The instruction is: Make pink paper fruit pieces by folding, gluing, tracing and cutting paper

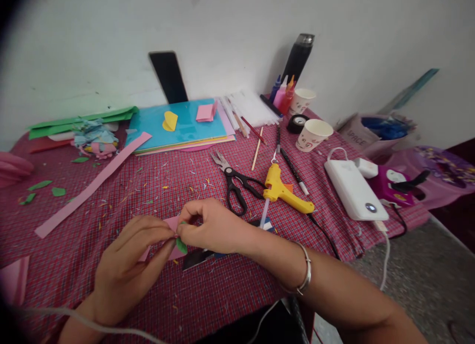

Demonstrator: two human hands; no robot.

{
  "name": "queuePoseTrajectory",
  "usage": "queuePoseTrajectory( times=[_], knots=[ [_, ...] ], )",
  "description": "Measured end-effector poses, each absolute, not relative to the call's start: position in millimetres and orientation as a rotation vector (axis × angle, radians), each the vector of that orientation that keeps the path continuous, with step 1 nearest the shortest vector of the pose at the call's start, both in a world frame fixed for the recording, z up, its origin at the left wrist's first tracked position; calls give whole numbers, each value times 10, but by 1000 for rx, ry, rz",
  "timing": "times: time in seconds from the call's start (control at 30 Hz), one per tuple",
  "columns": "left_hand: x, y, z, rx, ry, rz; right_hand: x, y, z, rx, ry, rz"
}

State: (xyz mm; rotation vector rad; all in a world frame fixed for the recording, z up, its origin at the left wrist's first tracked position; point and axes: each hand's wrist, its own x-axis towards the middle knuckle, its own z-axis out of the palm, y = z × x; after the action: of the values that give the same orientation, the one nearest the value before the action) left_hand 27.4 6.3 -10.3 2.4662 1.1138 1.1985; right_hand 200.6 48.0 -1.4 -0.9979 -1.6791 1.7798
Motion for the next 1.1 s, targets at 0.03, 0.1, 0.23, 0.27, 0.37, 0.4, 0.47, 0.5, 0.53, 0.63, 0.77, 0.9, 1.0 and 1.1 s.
queuePoseTrajectory(
  times=[0.03, 0.1, 0.23, 0.27, 0.37, 0.4, 0.47, 0.5, 0.53, 0.63, 0.77, 0.9, 1.0, 1.1],
  knots=[
    [273, 62, -108, 2460, 1105, 1204, 2003, 480, -17, -1000, -1674, 1785],
    [272, 61, -110, 2457, 1089, 1205, 2000, 480, -28, -1003, -1668, 1787],
    [272, 51, -100, 2474, 1083, 1194, 1998, 477, -60, -980, -1634, 1804],
    [273, 46, -97, 2479, 1081, 1194, 1997, 475, -67, -981, -1615, 1821],
    [275, 35, -97, 2489, 1060, 1188, 1990, 472, -78, -1009, -1535, 1900],
    [277, 34, -99, 2492, 1053, 1187, 1989, 473, -79, -1019, -1508, 1925],
    [284, 37, -105, 2485, 1048, 1204, 1988, 478, -76, -1020, -1473, 1954],
    [289, 40, -108, 2476, 1058, 1214, 1989, 482, -71, -1010, -1465, 1959],
    [295, 43, -112, 2467, 1069, 1222, 1992, 486, -65, -1000, -1458, 1962],
    [310, 48, -114, 2451, 1087, 1225, 2005, 498, -46, -994, -1437, 1990],
    [321, 52, -100, 2442, 1081, 1182, 2016, 501, -53, -1001, -1451, 1992],
    [321, 63, -98, 2469, 1062, 1125, 2014, 498, -102, -998, -1505, 1968],
    [318, 62, -117, 2456, 1068, 1143, 2005, 499, -117, -1021, -1475, 1981],
    [318, 58, -127, 2430, 1108, 1162, 1996, 507, -83, -1042, -1421, 2004]
  ],
)
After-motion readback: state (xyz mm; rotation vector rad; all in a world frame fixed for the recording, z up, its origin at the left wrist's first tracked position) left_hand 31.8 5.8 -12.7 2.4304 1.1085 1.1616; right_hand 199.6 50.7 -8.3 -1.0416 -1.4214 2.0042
